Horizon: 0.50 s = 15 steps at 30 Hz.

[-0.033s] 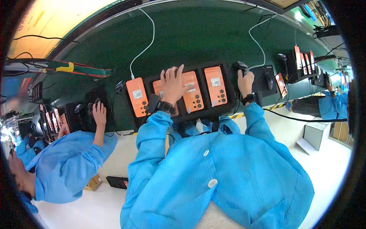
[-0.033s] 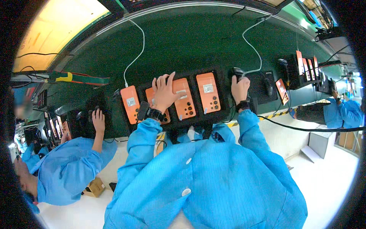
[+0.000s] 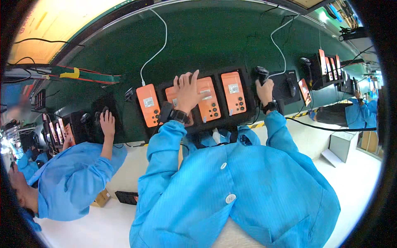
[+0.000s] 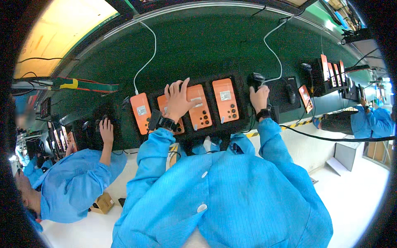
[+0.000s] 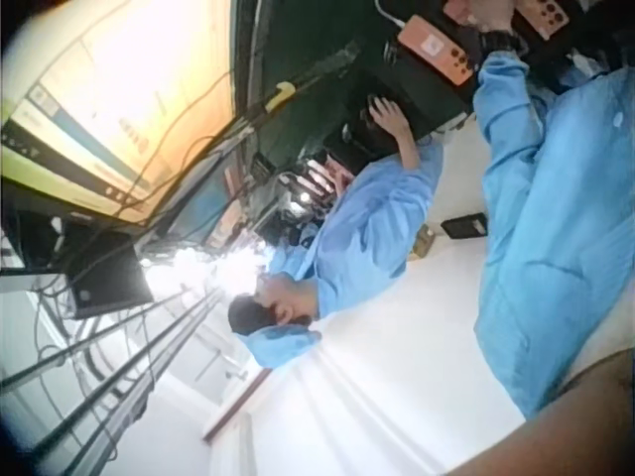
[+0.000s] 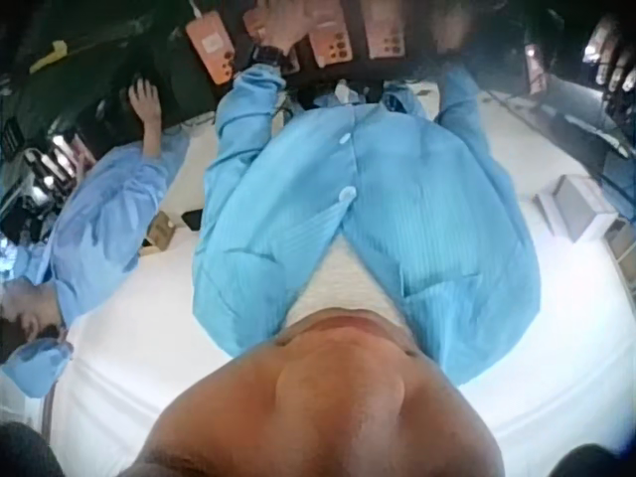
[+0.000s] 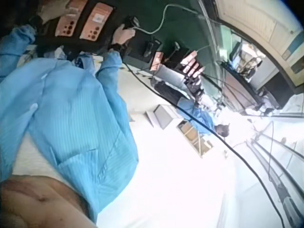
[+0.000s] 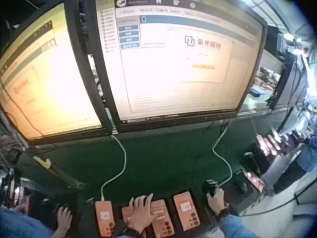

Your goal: Scanning barcodes and connecting charging cables to mobile devices on a testing rack in a factory setting.

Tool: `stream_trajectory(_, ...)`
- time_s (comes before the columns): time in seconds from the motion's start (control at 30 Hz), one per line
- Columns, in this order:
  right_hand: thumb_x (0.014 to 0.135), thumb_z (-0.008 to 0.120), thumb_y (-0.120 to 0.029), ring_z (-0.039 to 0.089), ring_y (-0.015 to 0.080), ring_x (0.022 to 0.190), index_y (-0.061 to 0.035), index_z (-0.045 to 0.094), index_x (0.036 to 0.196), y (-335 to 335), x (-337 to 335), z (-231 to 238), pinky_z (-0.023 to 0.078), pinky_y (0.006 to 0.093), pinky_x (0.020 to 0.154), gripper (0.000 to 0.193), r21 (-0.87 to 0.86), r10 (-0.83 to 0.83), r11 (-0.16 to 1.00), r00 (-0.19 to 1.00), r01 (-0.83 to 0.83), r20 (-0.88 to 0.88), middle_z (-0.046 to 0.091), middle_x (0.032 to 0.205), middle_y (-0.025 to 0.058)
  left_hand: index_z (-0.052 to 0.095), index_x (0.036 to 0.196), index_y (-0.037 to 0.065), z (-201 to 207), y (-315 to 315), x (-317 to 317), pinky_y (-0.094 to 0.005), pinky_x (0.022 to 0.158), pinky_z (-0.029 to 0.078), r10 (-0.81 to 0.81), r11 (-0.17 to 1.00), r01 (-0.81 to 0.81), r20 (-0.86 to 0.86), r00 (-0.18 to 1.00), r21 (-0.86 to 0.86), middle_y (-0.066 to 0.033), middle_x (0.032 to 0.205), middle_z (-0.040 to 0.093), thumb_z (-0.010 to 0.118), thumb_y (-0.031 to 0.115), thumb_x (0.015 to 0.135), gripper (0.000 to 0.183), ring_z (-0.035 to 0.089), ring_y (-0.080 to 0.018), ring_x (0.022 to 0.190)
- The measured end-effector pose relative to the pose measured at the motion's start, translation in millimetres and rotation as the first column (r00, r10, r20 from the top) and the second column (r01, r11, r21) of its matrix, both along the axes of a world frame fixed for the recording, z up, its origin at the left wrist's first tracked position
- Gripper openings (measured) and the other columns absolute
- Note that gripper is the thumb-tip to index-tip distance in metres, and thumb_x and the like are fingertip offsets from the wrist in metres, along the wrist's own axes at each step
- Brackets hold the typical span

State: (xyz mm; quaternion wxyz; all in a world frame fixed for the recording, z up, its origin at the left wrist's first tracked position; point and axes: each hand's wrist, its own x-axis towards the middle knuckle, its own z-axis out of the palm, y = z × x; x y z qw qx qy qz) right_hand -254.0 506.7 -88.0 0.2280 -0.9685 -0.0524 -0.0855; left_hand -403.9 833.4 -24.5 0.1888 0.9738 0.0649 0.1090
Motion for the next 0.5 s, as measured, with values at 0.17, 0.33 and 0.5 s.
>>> stream_trajectory(0.17, 0.071, 0.080, -0.029, 0.054, 0.0393, 0.097, 0.0055, 0.048, 0.103, -4, 25, -17, 0.044, 0.0424, 0.085, 0.057, 0.130, -0.085, 0.986, 0.990, 0.100, -0.116, 0.056, 0.096, 0.0229, 0.039, 0.139, 0.012, -3, 4, 0, -0.0534, 0.107, 0.017, -0.002, 0.998, 0.003, -0.016, 1.000, 0.057, -0.0122, 0.124, 0.043, 0.066, 0.067, 0.070, 0.092, 0.035, -0.0308, 0.122)
stream_trajectory(0.33, 0.075, 0.076, -0.030, 0.059, 0.0354, 0.101, 0.0073, 0.042, 0.113, -12, 31, -28, 0.045, 0.0397, 0.087, 0.063, 0.195, -0.147, 0.949, 0.895, 0.247, -0.420, 0.057, 0.108, 0.0232, 0.039, 0.139, 0.012, -2, 3, 0, -0.0533, 0.107, 0.017, -0.014, 0.996, 0.016, -0.017, 1.000, 0.084, -0.0120, 0.123, 0.043, 0.064, 0.068, 0.071, 0.092, 0.035, -0.0307, 0.121)
stream_trajectory(0.5, 0.076, 0.072, -0.025, 0.059, 0.0361, 0.099, 0.0063, 0.042, 0.117, -9, 10, -4, 0.045, 0.0385, 0.088, 0.060, 0.243, -0.084, 0.953, 0.927, 0.182, -0.366, 0.058, 0.104, 0.0242, 0.037, 0.140, 0.012, 0, 4, 0, -0.0534, 0.108, 0.016, -0.006, 0.998, 0.010, -0.059, 0.998, 0.069, -0.0120, 0.125, 0.041, 0.063, 0.069, 0.072, 0.093, 0.034, -0.0311, 0.123)
